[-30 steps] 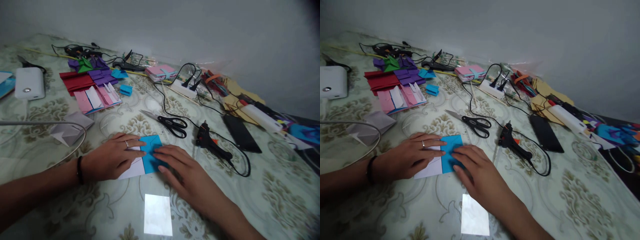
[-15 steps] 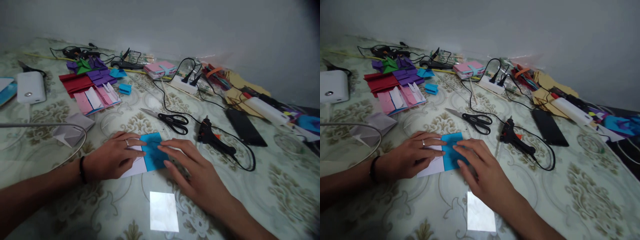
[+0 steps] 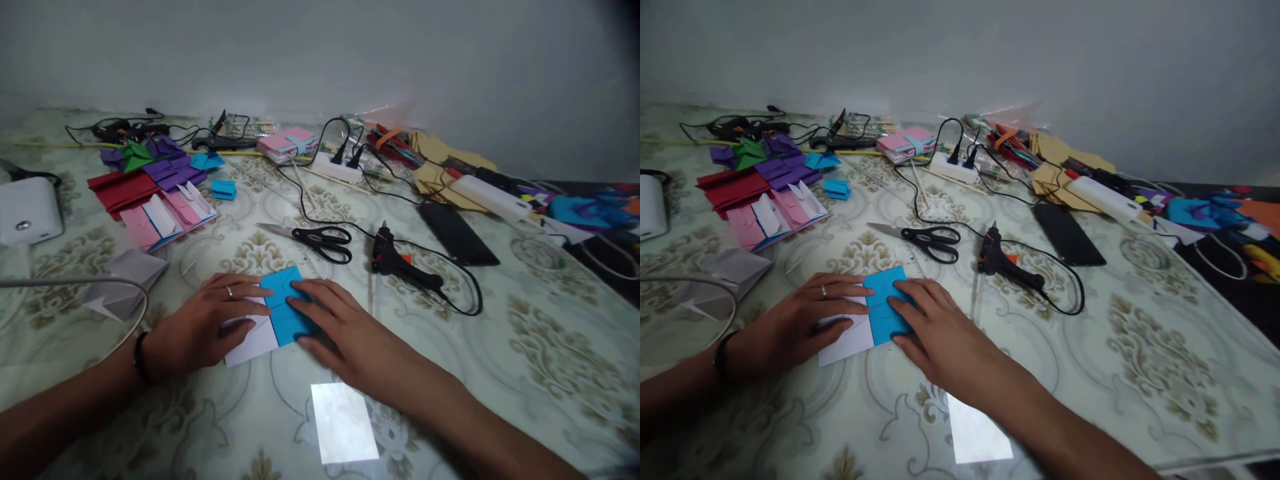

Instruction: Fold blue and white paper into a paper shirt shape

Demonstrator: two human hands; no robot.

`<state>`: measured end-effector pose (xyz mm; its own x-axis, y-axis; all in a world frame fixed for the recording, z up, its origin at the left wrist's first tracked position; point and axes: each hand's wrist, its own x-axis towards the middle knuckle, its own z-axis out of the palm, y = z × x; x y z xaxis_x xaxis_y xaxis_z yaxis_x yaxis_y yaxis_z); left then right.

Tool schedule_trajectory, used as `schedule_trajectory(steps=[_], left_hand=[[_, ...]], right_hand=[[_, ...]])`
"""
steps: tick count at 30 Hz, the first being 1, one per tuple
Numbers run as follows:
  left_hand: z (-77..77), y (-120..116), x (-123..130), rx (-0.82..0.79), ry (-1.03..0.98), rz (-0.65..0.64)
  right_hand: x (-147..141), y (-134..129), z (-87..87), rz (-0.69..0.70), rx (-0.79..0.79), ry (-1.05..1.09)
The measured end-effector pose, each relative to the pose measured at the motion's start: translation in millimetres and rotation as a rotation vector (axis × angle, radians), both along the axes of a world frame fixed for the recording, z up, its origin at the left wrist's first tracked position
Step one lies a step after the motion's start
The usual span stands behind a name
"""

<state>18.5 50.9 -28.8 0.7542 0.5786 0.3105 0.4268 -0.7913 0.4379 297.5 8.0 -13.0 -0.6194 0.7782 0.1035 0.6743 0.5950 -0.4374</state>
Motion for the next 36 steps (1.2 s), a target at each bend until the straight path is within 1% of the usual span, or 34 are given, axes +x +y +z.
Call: schedule_trajectory(steps=[3,10,22,24,28,32,36], left_hand=[[-0.2,0,-1,-0.004,0.01,-0.002],[-1.2,0,0,-0.035,0.01,-0.008],[-2.6,-1,1,-0.048,-0.047,-0.029],[-0.7,-3,2,-0.032,-0.055,0.001],[2.8,-5,4,-0.014,-0.035,0.117],[2.1,-4,6,-0.044,-0.024,0.11],[1.3,-4,6,-0.034,-0.013,0.115]], right_hand=[[0,0,3.5,0.0,-0.017,0.022],[-2,0,11.0,0.049,-0.07,0.105],[-4,-2,12.6,0.07,-0.078,0.202],[-5,-3,14.6,0.07,-0.078,0.227],[-5,-3,17.5,0.065,-0.084,0.257],[-4,-3,13.6,0.07,-0.093,0.21],[-3,-3,9.6,0.095,-0.085,0.148]])
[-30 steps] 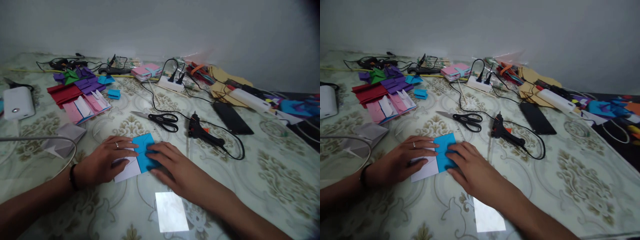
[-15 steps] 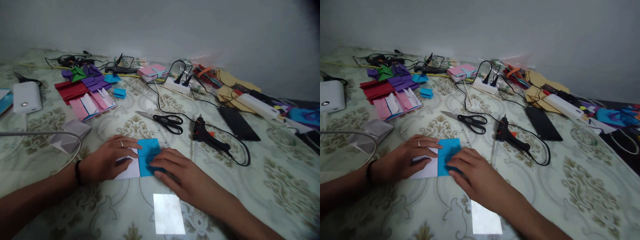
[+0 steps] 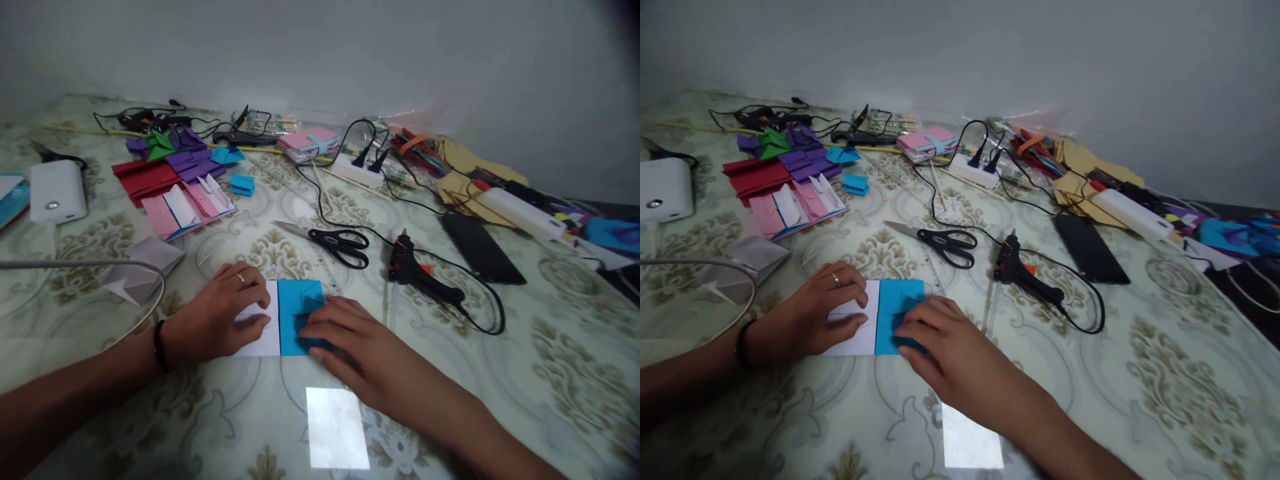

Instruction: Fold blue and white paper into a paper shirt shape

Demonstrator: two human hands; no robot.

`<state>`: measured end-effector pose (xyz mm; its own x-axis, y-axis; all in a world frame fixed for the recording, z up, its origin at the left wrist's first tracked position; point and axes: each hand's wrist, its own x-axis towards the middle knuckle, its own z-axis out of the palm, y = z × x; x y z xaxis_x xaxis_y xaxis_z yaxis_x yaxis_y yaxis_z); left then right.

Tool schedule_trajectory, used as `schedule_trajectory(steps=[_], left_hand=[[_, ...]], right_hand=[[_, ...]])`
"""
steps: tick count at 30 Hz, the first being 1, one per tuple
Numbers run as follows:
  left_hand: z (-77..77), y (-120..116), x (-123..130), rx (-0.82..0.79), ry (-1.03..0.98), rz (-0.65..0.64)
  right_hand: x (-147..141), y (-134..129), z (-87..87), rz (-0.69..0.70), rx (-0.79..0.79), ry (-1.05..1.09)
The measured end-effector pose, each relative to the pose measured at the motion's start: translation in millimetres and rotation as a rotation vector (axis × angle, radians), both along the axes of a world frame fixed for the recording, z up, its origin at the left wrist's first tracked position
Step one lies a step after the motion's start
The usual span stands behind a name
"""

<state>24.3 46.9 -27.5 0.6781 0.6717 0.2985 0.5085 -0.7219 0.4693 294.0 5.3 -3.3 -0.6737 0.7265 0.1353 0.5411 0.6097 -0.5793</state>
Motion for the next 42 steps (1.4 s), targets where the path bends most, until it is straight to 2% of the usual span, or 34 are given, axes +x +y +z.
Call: schedule_trajectory(steps=[7,10,14,20,25,28,31,38,42], left_hand=[[-2.2,-1,0,0.078,0.024,-0.024],[-3.3,-1,-1,0.094,0.05,-0.061],[-4.4,-1,-1,0.077,0.06,-0.056],[-2.8,-3,-2,0.122,0.055,-0.056],[0.4,-6,0,0.222,0.077,-0.187],[-1.5,-6,1,0.166,0.097,-0.271],[-3.7,-6,0,0.114,0.171,-0.269],[-3.2,-11,-2,0.104,0.325,-0.278],[-3.8,-12,-2,0.121,0.325,-0.28]], right_hand=[[-3,-1,2.3,-0.035,0.045,0.064],[-2,-1,-0.7,-0.048,0.092,0.018],[-1,0,-5.7,-0.022,0.065,-0.075],[-1,0,-2.3,-0.091,0.14,-0.014],[-1,1,-2.4,-0.031,0.115,-0.06],[0,1,-5.3,-0.013,0.07,-0.093],[1,0,-6.7,-0.015,0.057,-0.096],[1,2,-4.9,-0.021,0.09,-0.06],[3,6,-4.9,-0.14,0.165,-0.022]])
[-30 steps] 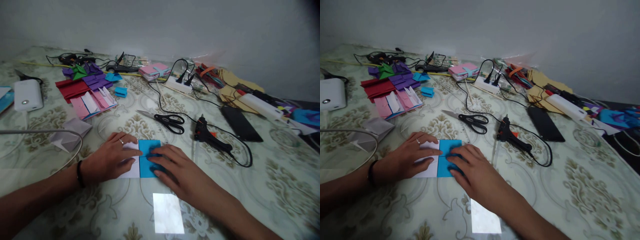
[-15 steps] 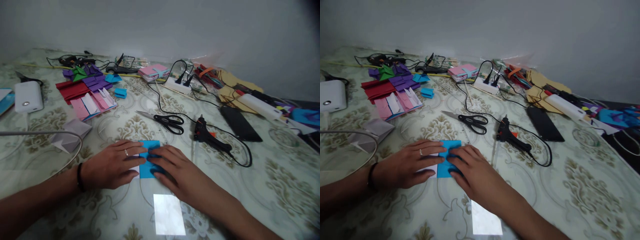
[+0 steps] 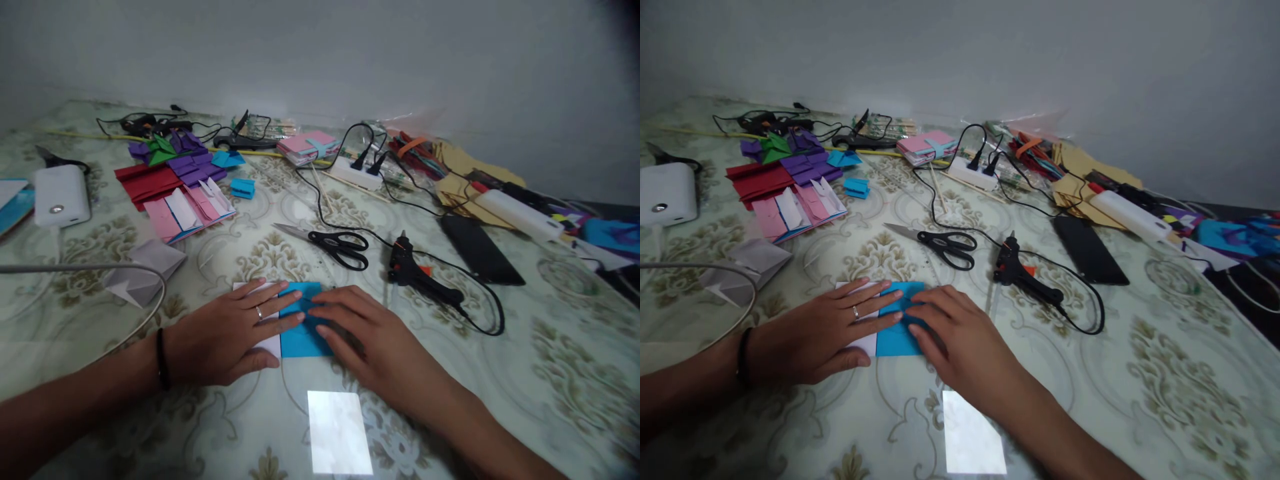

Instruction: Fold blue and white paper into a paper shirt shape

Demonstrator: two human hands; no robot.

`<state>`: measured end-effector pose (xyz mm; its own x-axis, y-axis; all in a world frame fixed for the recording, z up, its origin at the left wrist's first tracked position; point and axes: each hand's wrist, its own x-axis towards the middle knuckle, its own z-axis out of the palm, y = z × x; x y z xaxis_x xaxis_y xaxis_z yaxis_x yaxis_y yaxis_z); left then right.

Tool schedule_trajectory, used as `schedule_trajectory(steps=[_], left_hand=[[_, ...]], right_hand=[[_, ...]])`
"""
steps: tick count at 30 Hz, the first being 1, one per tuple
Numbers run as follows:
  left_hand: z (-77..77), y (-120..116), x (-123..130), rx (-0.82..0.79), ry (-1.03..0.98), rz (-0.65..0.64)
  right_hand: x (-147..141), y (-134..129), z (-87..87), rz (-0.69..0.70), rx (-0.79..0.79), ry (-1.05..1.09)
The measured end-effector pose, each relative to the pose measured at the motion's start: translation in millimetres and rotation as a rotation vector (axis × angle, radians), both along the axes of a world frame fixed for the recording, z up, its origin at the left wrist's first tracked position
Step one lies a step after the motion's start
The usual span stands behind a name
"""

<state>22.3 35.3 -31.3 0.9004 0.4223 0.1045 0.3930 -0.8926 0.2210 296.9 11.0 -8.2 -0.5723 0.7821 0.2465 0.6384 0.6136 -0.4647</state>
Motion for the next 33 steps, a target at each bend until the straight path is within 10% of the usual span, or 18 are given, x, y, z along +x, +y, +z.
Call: schedule_trajectory(steps=[6,16,33], left_hand=[[1.0,0,1,-0.024,-0.03,0.001],[1.4,2,-1,-0.059,-0.031,-0.001],[-1.2,6,-2,-0.109,-0.135,-0.001]], right_hand=[[14,9,-15.0,-0.275,0.124,-0.169],[22,13,-16.7,-0.309,-0.042,-0.17],[9,15,-1.5,-0.483,-0.415,0.397]])
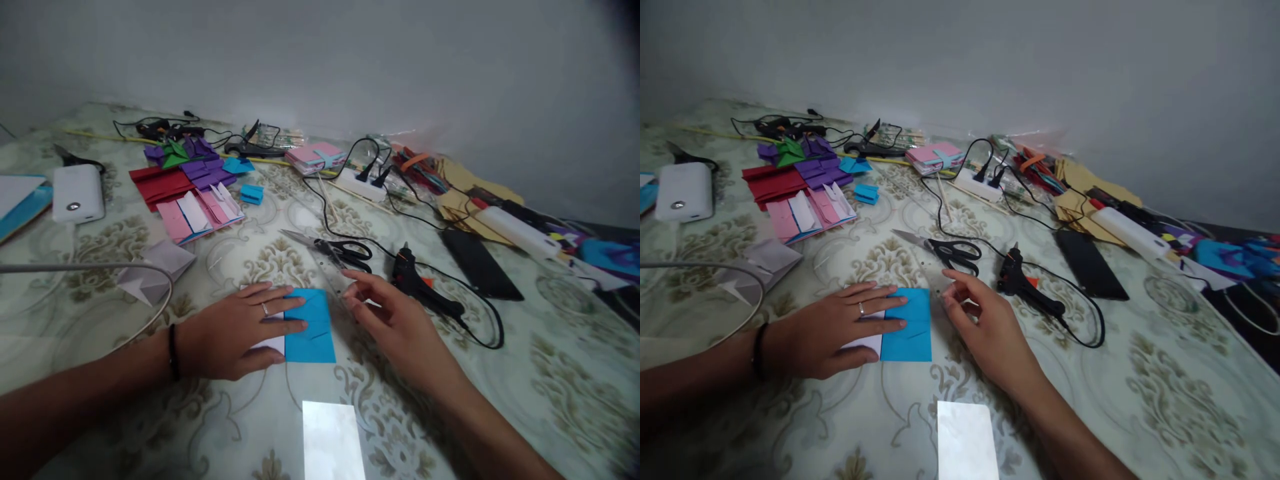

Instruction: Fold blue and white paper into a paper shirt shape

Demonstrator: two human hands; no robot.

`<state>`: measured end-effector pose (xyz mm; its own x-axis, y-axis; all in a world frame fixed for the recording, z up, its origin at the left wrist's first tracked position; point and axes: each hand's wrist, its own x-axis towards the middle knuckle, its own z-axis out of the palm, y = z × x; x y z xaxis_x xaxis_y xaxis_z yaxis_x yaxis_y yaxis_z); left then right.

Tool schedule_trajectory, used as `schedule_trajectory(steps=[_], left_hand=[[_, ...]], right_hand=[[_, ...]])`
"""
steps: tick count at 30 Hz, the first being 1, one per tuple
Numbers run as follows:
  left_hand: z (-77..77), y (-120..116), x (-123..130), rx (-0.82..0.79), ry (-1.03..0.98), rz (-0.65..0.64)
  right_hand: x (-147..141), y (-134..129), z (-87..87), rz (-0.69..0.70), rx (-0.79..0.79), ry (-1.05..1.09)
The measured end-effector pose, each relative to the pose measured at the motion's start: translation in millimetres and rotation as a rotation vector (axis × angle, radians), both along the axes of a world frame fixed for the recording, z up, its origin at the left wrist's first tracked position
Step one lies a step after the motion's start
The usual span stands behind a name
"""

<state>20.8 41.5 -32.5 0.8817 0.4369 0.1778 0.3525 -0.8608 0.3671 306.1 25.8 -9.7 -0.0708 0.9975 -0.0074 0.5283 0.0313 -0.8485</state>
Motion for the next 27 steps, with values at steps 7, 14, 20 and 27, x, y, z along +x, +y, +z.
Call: schedule_trajectory(steps=[7,14,20,27], left_hand=[[-2.7,-1,0,0.026,-0.021,0.004],[-1.4,0,1,0.008,-0.01,0.004],[-0.7,1,1,0.005,-0.01,0.001],[-1.1,1,1,-0.003,-0.038,0.006]], right_hand=[[3,-5,7.6,0.052,-0.18,0.394],[-1,-11,8.2,0.121,-0.255,0.705],[-3,-12,10.4,0.13,-0.258,0.67],[0,-11,6.9,0.135,-0.218,0.641]])
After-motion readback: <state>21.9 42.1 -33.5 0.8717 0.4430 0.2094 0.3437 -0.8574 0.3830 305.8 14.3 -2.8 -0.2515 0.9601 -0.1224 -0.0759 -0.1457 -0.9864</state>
